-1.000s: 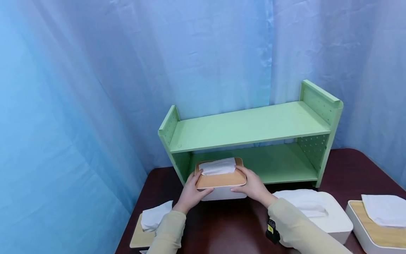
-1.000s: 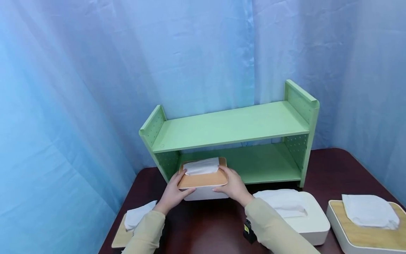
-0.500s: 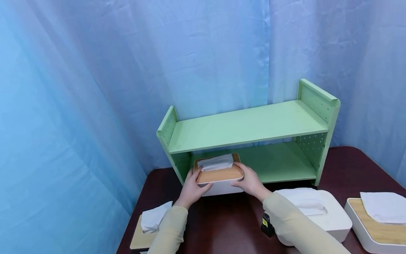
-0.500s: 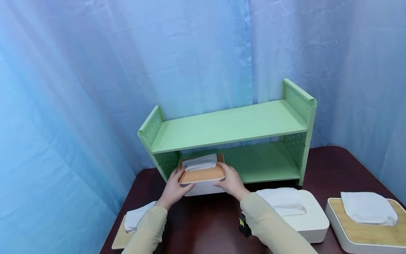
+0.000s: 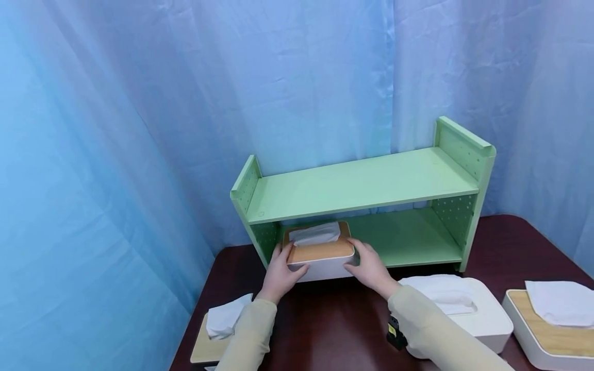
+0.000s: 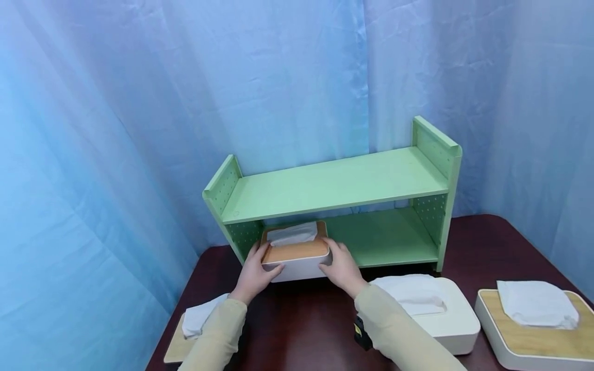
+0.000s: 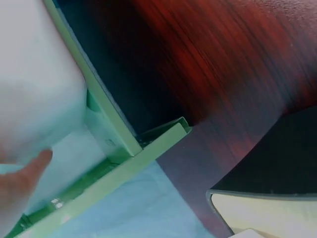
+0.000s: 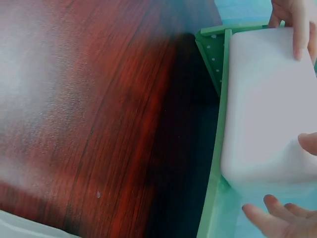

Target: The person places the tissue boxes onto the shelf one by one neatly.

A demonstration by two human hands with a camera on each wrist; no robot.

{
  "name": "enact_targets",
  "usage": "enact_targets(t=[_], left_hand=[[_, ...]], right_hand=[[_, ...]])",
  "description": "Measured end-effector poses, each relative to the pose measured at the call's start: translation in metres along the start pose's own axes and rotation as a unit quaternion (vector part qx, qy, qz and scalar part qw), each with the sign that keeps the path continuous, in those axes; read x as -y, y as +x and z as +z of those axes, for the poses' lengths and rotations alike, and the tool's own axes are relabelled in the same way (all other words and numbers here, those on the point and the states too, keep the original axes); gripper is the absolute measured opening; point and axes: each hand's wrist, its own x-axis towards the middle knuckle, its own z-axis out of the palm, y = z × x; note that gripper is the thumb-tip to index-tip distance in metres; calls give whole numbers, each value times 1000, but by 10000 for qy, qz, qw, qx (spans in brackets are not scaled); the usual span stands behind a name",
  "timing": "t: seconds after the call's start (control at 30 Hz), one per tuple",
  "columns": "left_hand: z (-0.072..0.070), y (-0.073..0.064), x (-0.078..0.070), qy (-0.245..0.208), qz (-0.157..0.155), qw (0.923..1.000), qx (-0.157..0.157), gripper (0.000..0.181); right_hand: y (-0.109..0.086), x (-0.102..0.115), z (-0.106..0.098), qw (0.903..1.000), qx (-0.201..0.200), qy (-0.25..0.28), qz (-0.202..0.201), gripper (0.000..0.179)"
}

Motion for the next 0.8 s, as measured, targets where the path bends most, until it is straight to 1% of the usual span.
enact_targets(t=[0.07,0.13,0.2,0.33,0.43,0.5,0.57,0.6,0.67,0.73,0.8], left_hand=[[1,-3,-3,189,90,9996,-176,70],[2,-7,-7,468,300,9977,-376,68],[3,-12,-10,766,560,9940,-544,65],[4,-22,-14,1193,1107,9827,-887,61],[6,-30,-15,1399,1514,9726,-1076,59],[7,-38,-15,1477,1702,9682,-1083,60],[8,-46,-14,1533,1744,9676,-995,60],[9,-50,-14,1560,1698,9687,-919,61],[9,-59,-13,1627,1510,9727,-671,64],[9,-66,-13,1744,1302,9751,-426,66],[10,-72,-12,1906,1103,9753,-170,68]], right_hand=[[-6,0,-3,9999,47,-140,-68,67],[-13,0,-6,9993,91,-325,-136,68],[-20,0,-9,9983,142,-530,-193,71],[-33,2,-14,9953,152,-874,-389,72],[-42,3,-15,9894,-23,-1233,-764,71],[-47,4,-15,9831,-145,-1502,-1036,70],[-52,5,-14,9767,-219,-1729,-1254,69],[-55,5,-14,9748,-223,-1775,-1332,69],[-59,5,-12,9721,-185,-1843,-1437,69],[-62,3,-9,9693,-110,-1931,-1517,71],[-65,1,-5,9670,-33,-2002,-1578,73]])
